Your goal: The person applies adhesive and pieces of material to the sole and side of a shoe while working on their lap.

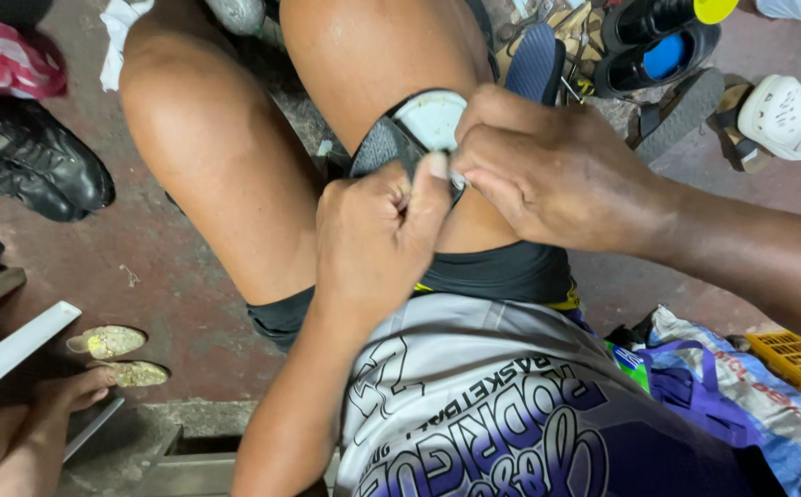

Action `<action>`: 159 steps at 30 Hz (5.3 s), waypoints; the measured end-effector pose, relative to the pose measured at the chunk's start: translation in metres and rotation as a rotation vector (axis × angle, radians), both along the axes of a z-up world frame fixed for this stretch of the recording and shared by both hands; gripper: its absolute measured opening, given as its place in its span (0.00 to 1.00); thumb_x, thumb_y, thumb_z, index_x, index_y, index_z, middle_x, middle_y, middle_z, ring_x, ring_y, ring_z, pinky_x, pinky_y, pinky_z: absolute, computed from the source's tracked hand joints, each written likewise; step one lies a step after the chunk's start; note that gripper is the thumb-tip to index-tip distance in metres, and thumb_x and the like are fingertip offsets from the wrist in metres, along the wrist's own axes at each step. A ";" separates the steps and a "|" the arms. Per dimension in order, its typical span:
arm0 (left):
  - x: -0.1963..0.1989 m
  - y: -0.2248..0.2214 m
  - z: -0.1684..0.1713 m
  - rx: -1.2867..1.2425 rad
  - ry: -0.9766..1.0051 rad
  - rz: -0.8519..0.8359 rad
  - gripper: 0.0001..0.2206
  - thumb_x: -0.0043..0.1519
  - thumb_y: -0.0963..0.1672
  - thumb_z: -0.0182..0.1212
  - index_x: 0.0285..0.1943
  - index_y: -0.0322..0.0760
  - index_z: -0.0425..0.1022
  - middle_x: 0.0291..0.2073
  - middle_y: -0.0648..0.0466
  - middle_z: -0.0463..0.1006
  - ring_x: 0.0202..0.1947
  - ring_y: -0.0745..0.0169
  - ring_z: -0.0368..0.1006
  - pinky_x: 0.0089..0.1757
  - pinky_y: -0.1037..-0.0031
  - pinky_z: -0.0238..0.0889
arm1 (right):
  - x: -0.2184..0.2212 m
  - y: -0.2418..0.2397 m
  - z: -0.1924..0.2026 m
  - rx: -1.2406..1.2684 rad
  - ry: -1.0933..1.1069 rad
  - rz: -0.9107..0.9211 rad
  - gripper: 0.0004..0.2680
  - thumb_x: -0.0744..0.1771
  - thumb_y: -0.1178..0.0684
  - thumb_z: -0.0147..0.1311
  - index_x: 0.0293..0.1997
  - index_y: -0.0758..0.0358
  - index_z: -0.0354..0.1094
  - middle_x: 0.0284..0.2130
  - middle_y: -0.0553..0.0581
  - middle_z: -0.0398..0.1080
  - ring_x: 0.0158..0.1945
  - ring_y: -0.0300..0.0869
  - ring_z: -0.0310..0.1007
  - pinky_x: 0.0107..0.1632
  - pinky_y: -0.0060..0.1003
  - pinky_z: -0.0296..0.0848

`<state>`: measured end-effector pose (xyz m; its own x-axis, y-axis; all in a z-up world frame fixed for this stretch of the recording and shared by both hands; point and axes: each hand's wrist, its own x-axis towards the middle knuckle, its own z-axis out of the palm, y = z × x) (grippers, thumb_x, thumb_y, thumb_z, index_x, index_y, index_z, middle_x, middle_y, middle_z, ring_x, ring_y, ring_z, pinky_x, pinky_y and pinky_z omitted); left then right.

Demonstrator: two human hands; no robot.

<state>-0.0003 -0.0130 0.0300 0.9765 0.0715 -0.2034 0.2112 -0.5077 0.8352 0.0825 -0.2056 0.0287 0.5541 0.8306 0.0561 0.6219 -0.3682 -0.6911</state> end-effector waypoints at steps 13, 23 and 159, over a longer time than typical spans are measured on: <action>0.008 0.012 -0.009 -0.018 -0.062 -0.189 0.25 0.74 0.47 0.42 0.24 0.37 0.75 0.12 0.54 0.73 0.16 0.55 0.74 0.28 0.65 0.68 | 0.014 -0.006 0.001 0.024 0.099 0.039 0.03 0.67 0.60 0.57 0.43 0.61 0.71 0.42 0.56 0.70 0.40 0.49 0.76 0.41 0.41 0.73; -0.002 0.020 -0.029 -0.181 -0.052 -0.228 0.25 0.75 0.48 0.41 0.25 0.38 0.74 0.13 0.58 0.72 0.15 0.61 0.74 0.26 0.70 0.68 | 0.005 0.001 0.003 -0.092 0.000 0.054 0.02 0.68 0.58 0.55 0.40 0.63 0.68 0.40 0.56 0.67 0.30 0.50 0.74 0.32 0.43 0.73; -0.017 0.017 -0.012 0.007 -0.167 -0.004 0.11 0.74 0.45 0.51 0.44 0.31 0.72 0.30 0.42 0.74 0.33 0.37 0.74 0.37 0.57 0.65 | 0.022 0.011 0.010 -0.011 0.119 0.106 0.02 0.66 0.57 0.56 0.40 0.58 0.72 0.39 0.54 0.68 0.34 0.50 0.75 0.35 0.46 0.71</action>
<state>-0.0175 0.0044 0.0175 0.9969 0.0685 -0.0380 0.0679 -0.5143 0.8549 0.1041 -0.1947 0.0383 0.4657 0.8848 -0.0140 0.5717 -0.3129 -0.7584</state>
